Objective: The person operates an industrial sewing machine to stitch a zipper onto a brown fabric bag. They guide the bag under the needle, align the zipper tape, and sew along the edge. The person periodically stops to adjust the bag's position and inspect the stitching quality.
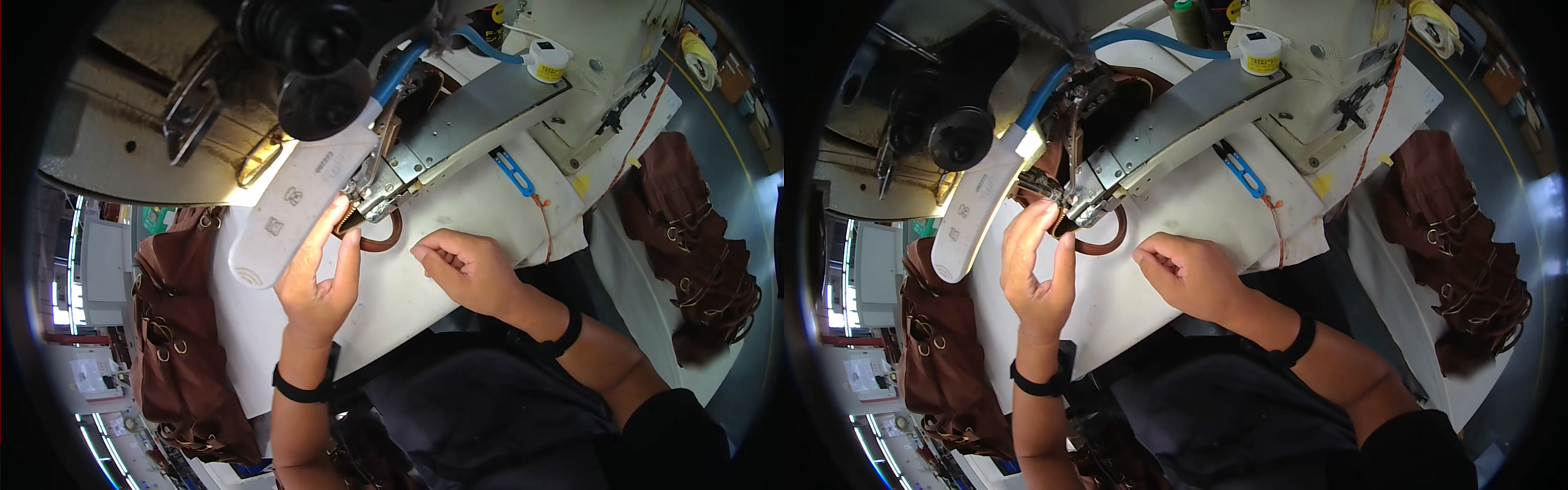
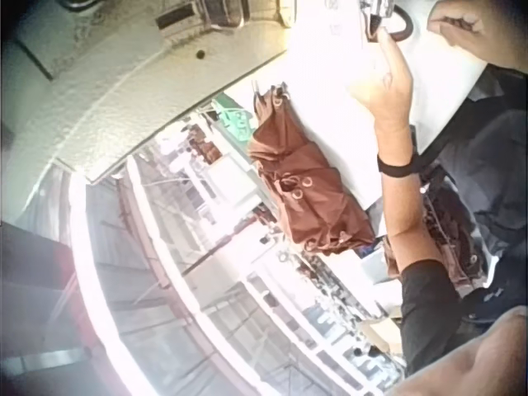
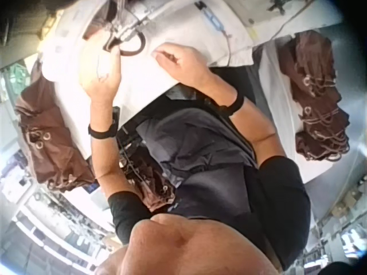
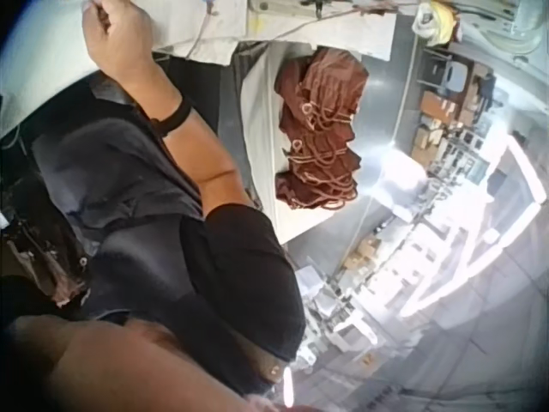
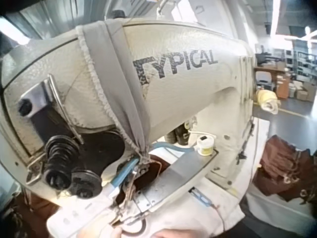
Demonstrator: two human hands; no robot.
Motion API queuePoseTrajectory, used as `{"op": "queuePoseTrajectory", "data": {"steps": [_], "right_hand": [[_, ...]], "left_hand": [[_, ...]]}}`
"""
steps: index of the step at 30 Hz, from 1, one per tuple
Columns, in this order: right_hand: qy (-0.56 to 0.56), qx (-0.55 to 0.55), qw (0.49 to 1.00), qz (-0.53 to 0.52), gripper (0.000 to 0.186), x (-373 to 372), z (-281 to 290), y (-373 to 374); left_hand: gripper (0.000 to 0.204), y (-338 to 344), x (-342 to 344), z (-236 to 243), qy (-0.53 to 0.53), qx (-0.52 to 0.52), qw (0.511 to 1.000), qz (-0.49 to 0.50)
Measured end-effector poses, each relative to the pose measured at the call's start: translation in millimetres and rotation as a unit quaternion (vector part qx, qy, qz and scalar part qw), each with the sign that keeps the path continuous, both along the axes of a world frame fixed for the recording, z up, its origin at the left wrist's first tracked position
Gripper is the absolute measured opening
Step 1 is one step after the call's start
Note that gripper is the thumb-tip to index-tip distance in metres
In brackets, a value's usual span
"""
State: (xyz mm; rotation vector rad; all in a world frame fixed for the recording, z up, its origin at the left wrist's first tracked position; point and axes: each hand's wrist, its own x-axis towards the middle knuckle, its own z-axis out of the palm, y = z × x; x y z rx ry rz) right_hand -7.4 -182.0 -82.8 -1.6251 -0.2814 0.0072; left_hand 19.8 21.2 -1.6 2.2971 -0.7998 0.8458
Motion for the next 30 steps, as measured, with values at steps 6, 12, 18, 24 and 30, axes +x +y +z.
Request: {"op": "queuePoseTrajectory", "data": {"steps": [6,12,18,24,30], "right_hand": [[-0.083,0.152,0.982,-0.074,0.015,20.2,71.9,-2.5],[0.05,0.126,0.99,0.036,0.022,55.3,105.5,5.2],[0.039,0.208,0.976,0.04,0.019,56.3,96.4,9.5],[0.053,0.179,0.981,0.056,0.02,57.8,99.7,5.3],[0.043,0.169,0.983,0.055,0.018,55.9,98.0,6.2]], "left_hand": [[0.077,51.1,27.0,5.5,-0.055,0.26,0.964,0.008],[0.05,57.3,58.7,6.7,-0.128,0.306,0.941,0.061],[0.053,47.4,28.8,31.2,-0.13,0.295,0.946,0.021],[0.059,30.6,-23.6,35.8,-0.127,0.327,0.932,0.093],[0.062,21.9,-36.2,38.1,-0.117,0.329,0.93,0.117]]}}
